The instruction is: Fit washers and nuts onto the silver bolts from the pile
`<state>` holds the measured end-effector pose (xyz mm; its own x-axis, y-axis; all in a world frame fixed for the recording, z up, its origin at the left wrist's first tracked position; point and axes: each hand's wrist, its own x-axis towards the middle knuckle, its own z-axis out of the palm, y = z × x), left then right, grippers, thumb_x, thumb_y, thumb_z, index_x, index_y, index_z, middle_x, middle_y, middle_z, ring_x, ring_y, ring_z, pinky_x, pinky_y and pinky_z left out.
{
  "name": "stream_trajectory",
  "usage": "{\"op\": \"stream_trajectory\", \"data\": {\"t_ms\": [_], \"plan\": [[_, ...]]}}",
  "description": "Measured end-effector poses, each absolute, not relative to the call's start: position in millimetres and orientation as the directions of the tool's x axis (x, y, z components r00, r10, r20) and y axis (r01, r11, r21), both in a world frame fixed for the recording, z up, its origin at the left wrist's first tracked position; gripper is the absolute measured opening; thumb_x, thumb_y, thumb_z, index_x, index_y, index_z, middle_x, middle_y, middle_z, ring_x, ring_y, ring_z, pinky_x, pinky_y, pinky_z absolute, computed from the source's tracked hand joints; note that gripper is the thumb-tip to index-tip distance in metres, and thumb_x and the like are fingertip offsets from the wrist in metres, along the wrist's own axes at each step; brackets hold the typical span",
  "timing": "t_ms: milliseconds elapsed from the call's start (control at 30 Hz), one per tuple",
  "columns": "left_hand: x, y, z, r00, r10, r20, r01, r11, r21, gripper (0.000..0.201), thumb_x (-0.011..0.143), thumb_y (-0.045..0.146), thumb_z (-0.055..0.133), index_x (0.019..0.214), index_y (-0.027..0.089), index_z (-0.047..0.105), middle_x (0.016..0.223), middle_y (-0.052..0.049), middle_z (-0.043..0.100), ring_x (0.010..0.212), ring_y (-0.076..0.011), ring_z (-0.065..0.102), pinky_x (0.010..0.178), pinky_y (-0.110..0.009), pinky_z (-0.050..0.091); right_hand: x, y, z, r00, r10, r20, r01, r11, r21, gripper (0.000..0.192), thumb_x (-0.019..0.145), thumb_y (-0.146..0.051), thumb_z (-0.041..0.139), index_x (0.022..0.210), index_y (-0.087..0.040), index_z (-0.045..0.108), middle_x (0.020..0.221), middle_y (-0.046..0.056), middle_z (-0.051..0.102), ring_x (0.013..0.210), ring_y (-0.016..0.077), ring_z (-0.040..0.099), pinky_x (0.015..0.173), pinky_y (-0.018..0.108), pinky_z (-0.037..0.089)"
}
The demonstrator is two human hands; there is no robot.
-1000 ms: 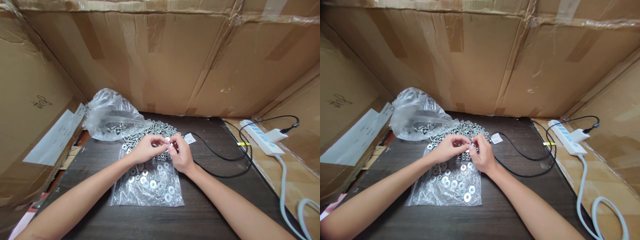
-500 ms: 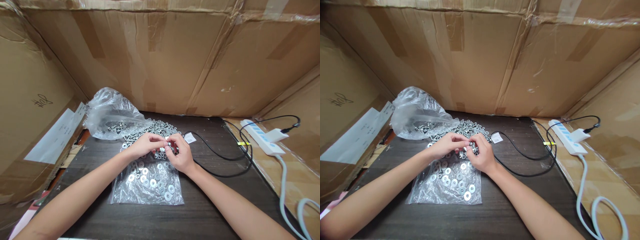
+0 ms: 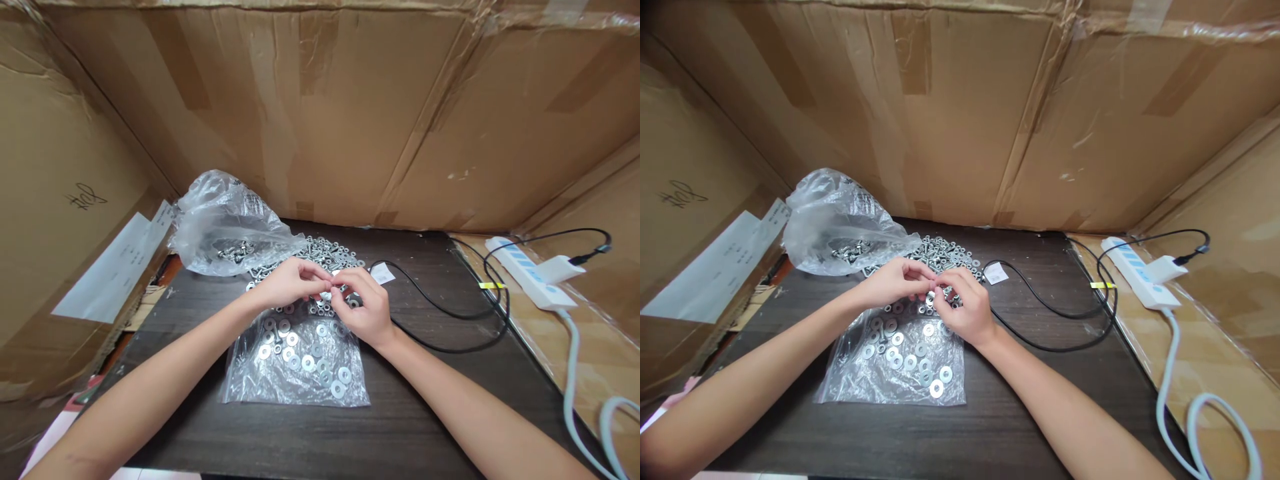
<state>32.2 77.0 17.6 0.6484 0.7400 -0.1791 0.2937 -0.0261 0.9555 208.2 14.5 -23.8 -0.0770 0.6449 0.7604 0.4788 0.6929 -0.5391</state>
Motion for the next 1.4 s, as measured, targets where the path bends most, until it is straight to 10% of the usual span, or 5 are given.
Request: {"op": "stream_trajectory", "data": {"t_ms": [733,1400], "plan": [[28.3,81.9,14.1,0.673,0.702,-0.231,0.327,-0.003,0.945,0.024,0.075,0.035,0.073,0.090,0.016,0.073,0.078,-0.003,0.067,0.066,-0.0109,0.056,0.054,-0.021,0.044,207.7,16.7,-27.8,-0.137,0.642,0.754,0.474,0.711,-0.519,0.026,0.080,-0.006,0.058,0.099,-0.021,0.064,0.094,0.007,0.066,0.087,0.0196,0.065,0.078,0.036,0.057],[29.5,81.0,18.0,0.665,0.696,-0.271,0.274,0.110,0.955,0.023,0.076,0.037,0.075,0.090,0.019,0.072,0.072,0.000,0.064,0.060,-0.0088,0.051,0.054,-0.020,0.042,209.1,15.9,-27.7,-0.119,0.679,0.725,0.465,0.683,-0.563,0.023,0.080,-0.010,0.059,0.101,-0.020,0.060,0.090,0.005,0.065,0.080,0.0177,0.061,0.065,0.031,0.053]]}}
